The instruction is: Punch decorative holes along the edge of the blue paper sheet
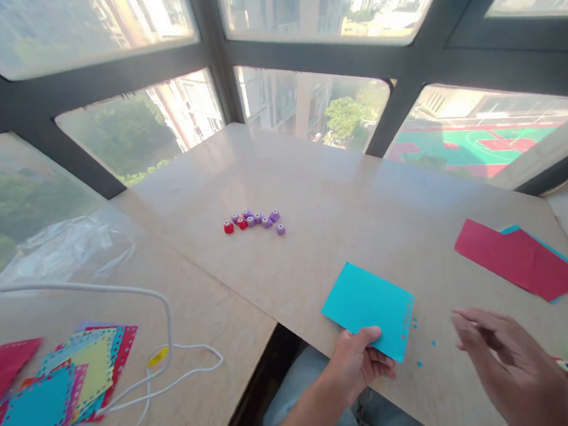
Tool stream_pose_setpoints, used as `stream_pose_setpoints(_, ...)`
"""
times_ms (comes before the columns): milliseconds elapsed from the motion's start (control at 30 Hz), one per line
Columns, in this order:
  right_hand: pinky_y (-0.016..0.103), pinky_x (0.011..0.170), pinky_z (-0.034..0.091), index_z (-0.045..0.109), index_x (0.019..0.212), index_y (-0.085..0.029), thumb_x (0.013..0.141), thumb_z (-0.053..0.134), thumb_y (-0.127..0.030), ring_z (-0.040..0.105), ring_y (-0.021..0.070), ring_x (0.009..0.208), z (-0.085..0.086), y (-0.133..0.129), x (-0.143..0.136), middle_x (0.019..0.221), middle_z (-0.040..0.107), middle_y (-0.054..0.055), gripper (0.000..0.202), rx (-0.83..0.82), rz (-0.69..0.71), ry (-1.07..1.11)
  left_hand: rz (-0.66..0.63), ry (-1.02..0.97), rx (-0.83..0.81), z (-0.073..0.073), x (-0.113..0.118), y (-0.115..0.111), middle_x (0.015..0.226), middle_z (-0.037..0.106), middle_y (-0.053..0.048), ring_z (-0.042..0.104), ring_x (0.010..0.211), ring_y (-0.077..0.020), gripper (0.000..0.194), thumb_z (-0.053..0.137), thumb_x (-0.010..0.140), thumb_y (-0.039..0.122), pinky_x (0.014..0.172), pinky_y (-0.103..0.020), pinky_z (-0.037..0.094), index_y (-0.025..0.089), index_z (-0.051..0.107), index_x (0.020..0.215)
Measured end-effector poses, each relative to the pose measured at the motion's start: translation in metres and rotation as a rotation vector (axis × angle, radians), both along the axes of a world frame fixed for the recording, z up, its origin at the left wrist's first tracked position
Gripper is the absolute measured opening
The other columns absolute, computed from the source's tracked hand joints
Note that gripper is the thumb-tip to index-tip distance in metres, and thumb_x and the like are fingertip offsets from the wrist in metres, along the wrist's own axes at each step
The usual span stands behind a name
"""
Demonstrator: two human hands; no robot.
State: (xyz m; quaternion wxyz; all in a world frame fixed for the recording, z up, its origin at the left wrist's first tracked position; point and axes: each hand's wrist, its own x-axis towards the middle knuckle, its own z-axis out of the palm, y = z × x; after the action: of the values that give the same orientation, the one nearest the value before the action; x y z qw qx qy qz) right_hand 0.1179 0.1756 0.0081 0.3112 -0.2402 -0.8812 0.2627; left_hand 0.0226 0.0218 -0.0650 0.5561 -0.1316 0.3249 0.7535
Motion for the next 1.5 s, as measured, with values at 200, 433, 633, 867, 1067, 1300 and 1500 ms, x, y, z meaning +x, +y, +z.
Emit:
stream_pose_setpoints(200,0.03,0.066,0.047,0.063,0.102,-0.021,0.097,0.052,-0.032,0.056,0.016,0.07,0.006,-0.04,-0.138,0.1,0.063,0.007,0.016,-0.091,0.518,-0.075,-0.022,-0.022,0.082,-0.004,-0.002,-0.004,0.061,0.062,-0.01,0.056,0.049,-0.0145,0.044,0.077,0.058,0.045,0.049,-0.026,0.047,0.006,0.064,0.076)
stream_pose_setpoints(433,0.036,0.081,0.048,0.056,0.125,-0.017,0.085,0.056,-0.017,0.059,0.0163,0.073,-0.028,-0.064,-0.259,0.119,0.059,0.012,0.04,-0.113,0.694,-0.297,-0.072,-0.019,0.117,-0.012,-0.002,-0.008,0.064,0.061,-0.011,0.055,0.05,-0.0148,0.044,0.074,0.058,0.048,0.052,-0.029,0.046,0.008,0.062,0.073)
stream_pose_setpoints(633,0.034,0.09,0.044,0.052,0.137,-0.015,0.086,0.058,-0.007,0.057,0.0276,0.109,-0.044,-0.074,-0.298,0.123,0.057,0.015,0.051,0.03,0.648,-0.487,-0.097,-0.04,0.136,-0.018,-0.001,-0.004,0.063,0.059,-0.011,0.055,0.05,-0.0161,0.041,0.067,0.057,0.041,0.051,-0.031,0.045,0.007,0.063,0.078)
stream_pose_setpoints(867,0.03,0.078,0.043,0.056,0.132,-0.02,0.094,0.057,-0.015,0.06,0.0251,0.098,-0.047,-0.077,-0.305,0.111,0.06,0.01,0.039,0.106,0.626,-0.597,-0.146,-0.041,0.152,-0.019,-0.004,-0.005,0.065,0.062,-0.011,0.057,0.051,-0.0159,0.044,0.066,0.054,0.04,0.05,-0.029,0.047,0.006,0.063,0.083)
stream_pose_setpoints(1067,0.026,0.075,0.039,0.06,0.118,-0.018,0.092,0.059,-0.014,0.059,0.0207,0.095,-0.049,-0.076,-0.308,0.111,0.059,0.008,0.026,0.098,0.634,-0.559,-0.146,-0.044,0.164,-0.018,-0.004,-0.005,0.063,0.062,-0.01,0.056,0.048,-0.0153,0.044,0.066,0.054,0.041,0.047,-0.027,0.048,0.006,0.062,0.081)
stream_pose_setpoints(1300,0.026,0.075,0.039,0.062,0.114,-0.017,0.087,0.07,-0.021,0.058,0.0188,0.091,-0.049,-0.068,-0.313,0.112,0.057,0.008,0.028,0.081,0.711,-0.563,-0.136,-0.063,0.123,-0.011,-0.005,-0.005,0.066,0.062,-0.013,0.057,0.047,-0.0144,0.044,0.068,0.052,0.043,0.045,-0.026,0.048,0.005,0.061,0.073)
stream_pose_setpoints(1500,0.025,0.072,0.037,0.063,0.112,-0.017,0.09,0.065,-0.022,0.058,0.0193,0.093,-0.046,-0.062,-0.307,0.11,0.058,0.008,0.023,0.143,0.793,-0.611,-0.129,-0.075,0.099,-0.011,-0.005,-0.005,0.066,0.061,-0.013,0.057,0.047,-0.014,0.045,0.07,0.052,0.043,0.043,-0.025,0.048,0.005,0.061,0.073)
